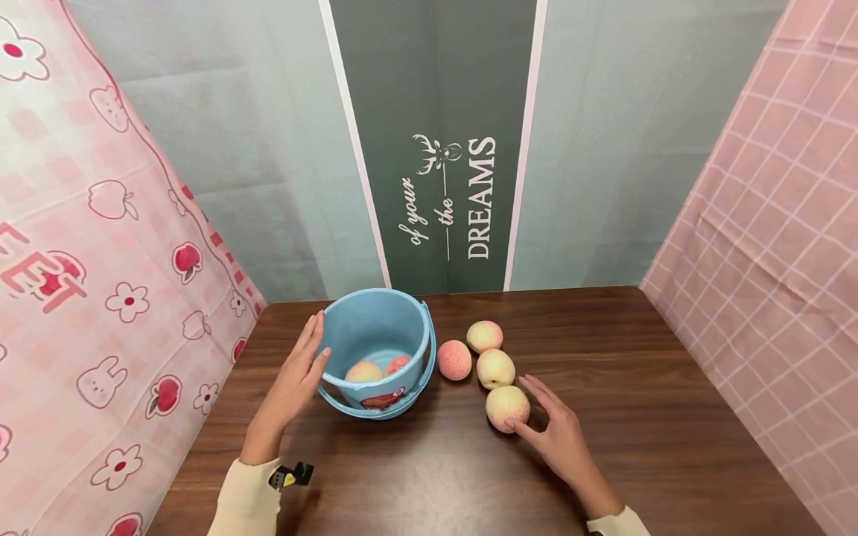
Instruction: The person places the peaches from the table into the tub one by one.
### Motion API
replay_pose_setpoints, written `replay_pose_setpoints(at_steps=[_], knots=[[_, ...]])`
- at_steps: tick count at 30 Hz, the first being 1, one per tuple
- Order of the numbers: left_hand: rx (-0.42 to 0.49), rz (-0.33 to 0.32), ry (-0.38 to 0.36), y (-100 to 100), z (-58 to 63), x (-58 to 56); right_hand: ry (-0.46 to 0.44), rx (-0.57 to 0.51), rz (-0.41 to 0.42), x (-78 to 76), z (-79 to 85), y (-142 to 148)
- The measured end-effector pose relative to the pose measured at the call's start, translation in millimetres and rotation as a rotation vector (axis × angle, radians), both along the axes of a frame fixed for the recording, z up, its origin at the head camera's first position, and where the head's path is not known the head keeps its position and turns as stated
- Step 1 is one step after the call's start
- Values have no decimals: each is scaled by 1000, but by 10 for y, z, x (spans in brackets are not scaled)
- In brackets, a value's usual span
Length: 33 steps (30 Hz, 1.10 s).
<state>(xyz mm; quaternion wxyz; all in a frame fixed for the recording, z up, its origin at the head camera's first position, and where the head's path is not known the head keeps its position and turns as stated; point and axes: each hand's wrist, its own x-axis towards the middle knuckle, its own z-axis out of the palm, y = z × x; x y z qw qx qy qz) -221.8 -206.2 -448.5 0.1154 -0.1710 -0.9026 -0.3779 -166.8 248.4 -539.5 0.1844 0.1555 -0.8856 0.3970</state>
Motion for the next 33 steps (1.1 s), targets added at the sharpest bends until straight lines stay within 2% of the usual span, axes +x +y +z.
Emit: replay_pose_setpoints(at_steps=[10,19,33], knots=[[2,1,-4,8,-9,6,-76,-6,-23,36,-114,-3],[-6,2,-1,5,-12,1,-96,-79,22,50,-184,-2],[-2,-2,-15,-2,-14,-6,-129,-104,13,30,-225,-38]])
